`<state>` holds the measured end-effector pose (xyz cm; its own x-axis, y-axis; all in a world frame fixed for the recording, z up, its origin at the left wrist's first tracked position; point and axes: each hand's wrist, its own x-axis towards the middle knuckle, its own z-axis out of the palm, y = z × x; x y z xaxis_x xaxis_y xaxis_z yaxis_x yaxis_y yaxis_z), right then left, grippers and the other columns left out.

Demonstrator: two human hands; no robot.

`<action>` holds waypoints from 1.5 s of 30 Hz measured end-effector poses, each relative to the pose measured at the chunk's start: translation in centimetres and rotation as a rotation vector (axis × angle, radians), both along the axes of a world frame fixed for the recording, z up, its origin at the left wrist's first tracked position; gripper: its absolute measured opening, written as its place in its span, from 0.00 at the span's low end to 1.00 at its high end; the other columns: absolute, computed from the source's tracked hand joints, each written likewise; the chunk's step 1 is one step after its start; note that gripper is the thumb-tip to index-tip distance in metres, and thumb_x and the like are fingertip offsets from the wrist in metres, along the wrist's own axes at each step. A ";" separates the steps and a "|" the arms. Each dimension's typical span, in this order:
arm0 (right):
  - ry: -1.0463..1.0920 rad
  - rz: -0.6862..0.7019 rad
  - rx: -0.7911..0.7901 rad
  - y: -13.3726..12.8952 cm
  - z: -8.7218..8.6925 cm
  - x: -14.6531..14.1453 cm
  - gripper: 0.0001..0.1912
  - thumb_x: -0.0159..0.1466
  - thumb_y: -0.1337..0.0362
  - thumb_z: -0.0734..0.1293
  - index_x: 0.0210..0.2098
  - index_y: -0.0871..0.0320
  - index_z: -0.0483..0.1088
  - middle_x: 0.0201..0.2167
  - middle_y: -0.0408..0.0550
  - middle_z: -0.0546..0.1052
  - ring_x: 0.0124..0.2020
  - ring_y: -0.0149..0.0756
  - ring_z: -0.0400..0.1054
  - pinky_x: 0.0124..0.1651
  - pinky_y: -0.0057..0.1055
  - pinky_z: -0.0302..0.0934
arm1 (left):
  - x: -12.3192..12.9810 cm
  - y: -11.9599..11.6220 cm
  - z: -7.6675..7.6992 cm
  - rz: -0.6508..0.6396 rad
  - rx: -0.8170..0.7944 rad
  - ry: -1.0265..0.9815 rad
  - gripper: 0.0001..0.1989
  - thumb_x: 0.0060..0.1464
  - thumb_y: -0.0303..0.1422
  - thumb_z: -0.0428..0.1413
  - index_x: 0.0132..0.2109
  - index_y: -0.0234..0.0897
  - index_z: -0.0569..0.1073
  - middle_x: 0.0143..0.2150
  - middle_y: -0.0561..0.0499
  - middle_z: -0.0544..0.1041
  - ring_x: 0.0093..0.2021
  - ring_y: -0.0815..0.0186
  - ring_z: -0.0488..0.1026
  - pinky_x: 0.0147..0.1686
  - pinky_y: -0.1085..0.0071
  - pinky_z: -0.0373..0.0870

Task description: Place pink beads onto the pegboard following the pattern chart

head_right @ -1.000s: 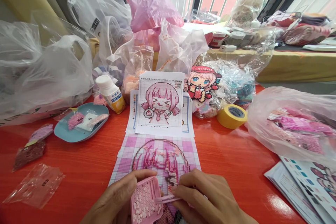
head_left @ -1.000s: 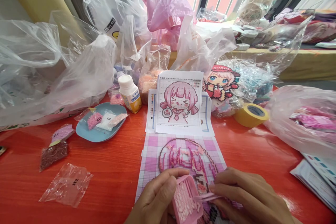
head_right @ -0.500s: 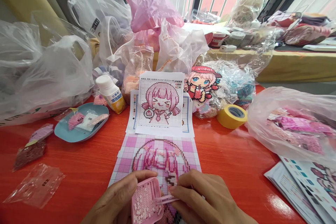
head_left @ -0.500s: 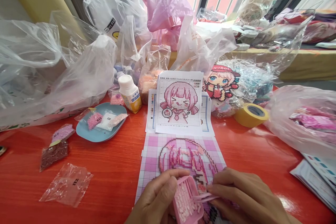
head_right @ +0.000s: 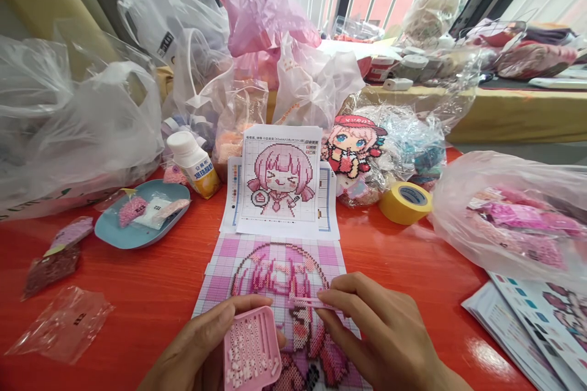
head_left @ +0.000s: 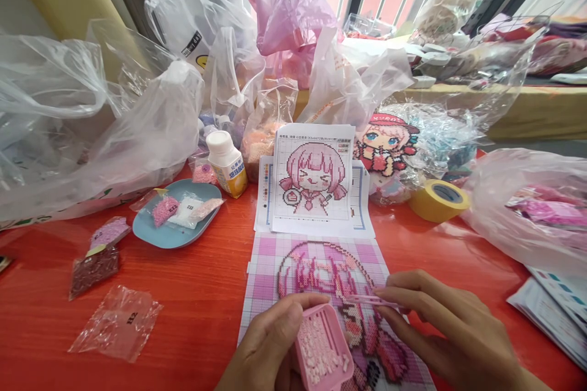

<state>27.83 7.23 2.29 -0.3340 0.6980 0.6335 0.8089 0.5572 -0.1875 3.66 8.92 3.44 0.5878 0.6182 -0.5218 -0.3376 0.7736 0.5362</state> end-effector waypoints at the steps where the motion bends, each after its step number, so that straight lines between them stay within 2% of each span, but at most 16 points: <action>1: -0.006 0.003 -0.023 0.1 -0.3 0.1 0.07 0.69 0.66 0.61 0.38 0.57 0.70 0.28 0.44 0.76 0.24 0.26 0.72 0.25 0.21 0.63 | 0.0 0.1 0.2 0.004 0.013 -0.007 0.25 0.51 0.47 0.63 0.50 0.33 0.77 0.35 0.47 0.80 0.33 0.66 0.77 0.34 0.74 0.71; 4: -0.032 0.037 -0.097 0.2 -1.0 0.4 0.06 0.69 0.66 0.61 0.39 0.57 0.69 0.30 0.44 0.75 0.25 0.27 0.71 0.25 0.21 0.63 | -0.3 0.5 0.6 0.019 0.055 -0.039 0.20 0.57 0.45 0.59 0.47 0.33 0.78 0.35 0.44 0.83 0.33 0.64 0.79 0.34 0.74 0.73; 6: -0.047 0.054 -0.118 0.3 -1.3 0.6 0.05 0.69 0.66 0.61 0.40 0.57 0.69 0.30 0.44 0.75 0.26 0.27 0.72 0.26 0.21 0.64 | -0.4 0.7 0.8 0.013 0.028 -0.036 0.17 0.62 0.41 0.55 0.47 0.32 0.78 0.36 0.40 0.84 0.34 0.64 0.81 0.36 0.74 0.75; 10: -0.062 0.055 -0.101 0.3 -1.5 0.6 0.05 0.69 0.67 0.61 0.40 0.57 0.69 0.30 0.44 0.75 0.26 0.26 0.72 0.26 0.21 0.63 | -0.3 0.9 0.6 0.009 -0.130 -0.090 0.18 0.67 0.39 0.47 0.46 0.33 0.78 0.34 0.40 0.85 0.27 0.68 0.80 0.25 0.79 0.74; 14: -0.071 0.044 -0.092 0.2 -1.4 0.6 0.06 0.69 0.67 0.61 0.40 0.57 0.70 0.31 0.43 0.75 0.26 0.25 0.71 0.26 0.20 0.62 | 0.1 1.2 0.2 0.044 -0.150 -0.183 0.17 0.64 0.38 0.50 0.41 0.31 0.80 0.29 0.40 0.84 0.23 0.67 0.80 0.21 0.80 0.72; 19: -0.096 0.049 -0.092 0.2 -1.7 0.8 0.06 0.69 0.66 0.61 0.40 0.57 0.69 0.31 0.43 0.75 0.26 0.25 0.71 0.26 0.20 0.62 | 0.0 1.3 -0.2 0.001 -0.175 -0.222 0.17 0.62 0.38 0.52 0.41 0.31 0.81 0.30 0.40 0.85 0.26 0.67 0.81 0.23 0.80 0.73; 21: -0.109 0.043 -0.091 0.2 -1.8 0.8 0.06 0.70 0.66 0.60 0.40 0.57 0.69 0.31 0.44 0.75 0.26 0.26 0.71 0.26 0.21 0.62 | 0.0 1.2 -0.6 0.010 -0.157 -0.251 0.17 0.61 0.40 0.54 0.43 0.30 0.81 0.31 0.39 0.85 0.27 0.66 0.81 0.27 0.78 0.74; 24: -0.119 0.045 -0.102 0.2 -1.9 0.7 0.06 0.70 0.65 0.60 0.40 0.56 0.68 0.30 0.43 0.74 0.25 0.26 0.70 0.25 0.21 0.62 | 0.0 1.1 -1.0 -0.021 -0.059 -0.337 0.18 0.54 0.43 0.60 0.40 0.29 0.81 0.28 0.40 0.85 0.23 0.66 0.80 0.21 0.79 0.71; 25: -0.119 0.051 -0.108 0.2 -1.8 0.7 0.06 0.70 0.65 0.60 0.40 0.56 0.68 0.30 0.43 0.74 0.24 0.26 0.70 0.25 0.21 0.61 | 0.0 1.1 -0.9 -0.031 -0.059 -0.335 0.18 0.55 0.42 0.60 0.41 0.29 0.81 0.29 0.40 0.85 0.25 0.65 0.80 0.23 0.78 0.72; 27: -0.115 0.058 -0.117 0.2 -1.7 0.6 0.06 0.70 0.66 0.59 0.39 0.56 0.68 0.30 0.43 0.74 0.24 0.26 0.70 0.25 0.21 0.61 | -0.2 1.2 -0.4 -0.078 -0.070 -0.290 0.17 0.57 0.40 0.58 0.43 0.29 0.80 0.31 0.40 0.85 0.31 0.64 0.82 0.32 0.75 0.75; 30: -0.115 0.059 -0.118 0.2 -1.7 0.4 0.07 0.71 0.66 0.59 0.40 0.56 0.68 0.30 0.44 0.74 0.25 0.26 0.70 0.25 0.21 0.62 | -0.3 1.4 0.6 -0.105 -0.073 -0.264 0.16 0.58 0.40 0.57 0.43 0.29 0.79 0.32 0.40 0.85 0.32 0.64 0.82 0.35 0.73 0.75; 33: -0.118 0.069 -0.116 0.1 -1.7 0.5 0.07 0.71 0.66 0.58 0.41 0.56 0.68 0.31 0.44 0.75 0.26 0.26 0.71 0.26 0.21 0.62 | -0.4 1.4 0.9 -0.122 -0.044 -0.251 0.18 0.58 0.41 0.57 0.43 0.29 0.79 0.32 0.40 0.85 0.32 0.64 0.82 0.36 0.73 0.74; 37: -0.107 0.060 -0.118 0.1 -1.7 0.4 0.07 0.71 0.66 0.59 0.40 0.56 0.68 0.31 0.44 0.75 0.26 0.26 0.71 0.26 0.21 0.62 | -0.2 1.2 -0.3 -0.097 -0.010 -0.279 0.18 0.57 0.42 0.58 0.43 0.30 0.80 0.32 0.40 0.85 0.32 0.63 0.82 0.34 0.74 0.75; 39: -0.105 0.053 -0.119 0.1 -1.6 0.4 0.07 0.70 0.66 0.59 0.39 0.56 0.68 0.30 0.44 0.74 0.25 0.26 0.70 0.25 0.22 0.61 | 0.0 1.0 -1.2 -0.051 0.003 -0.328 0.18 0.56 0.43 0.59 0.42 0.29 0.80 0.30 0.40 0.85 0.28 0.64 0.82 0.28 0.76 0.74; 42: -0.106 0.052 -0.116 0.1 -1.5 0.4 0.07 0.70 0.66 0.59 0.38 0.56 0.69 0.29 0.44 0.74 0.24 0.26 0.70 0.24 0.22 0.61 | 0.1 0.9 -2.3 -0.042 -0.046 -0.353 0.19 0.56 0.43 0.58 0.42 0.29 0.81 0.31 0.39 0.85 0.27 0.65 0.81 0.25 0.78 0.73; 45: -0.102 0.051 -0.111 0.2 -1.4 0.3 0.08 0.70 0.66 0.59 0.38 0.56 0.69 0.29 0.43 0.75 0.24 0.26 0.70 0.24 0.21 0.61 | 0.2 1.0 -2.2 -0.027 -0.053 -0.365 0.20 0.55 0.44 0.59 0.42 0.29 0.81 0.28 0.39 0.85 0.23 0.66 0.79 0.20 0.79 0.69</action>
<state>28.16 7.45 0.85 -0.4298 0.7420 0.5145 0.7979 0.5788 -0.1683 3.87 9.90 1.20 0.7567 0.5777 -0.3060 -0.4785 0.8084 0.3429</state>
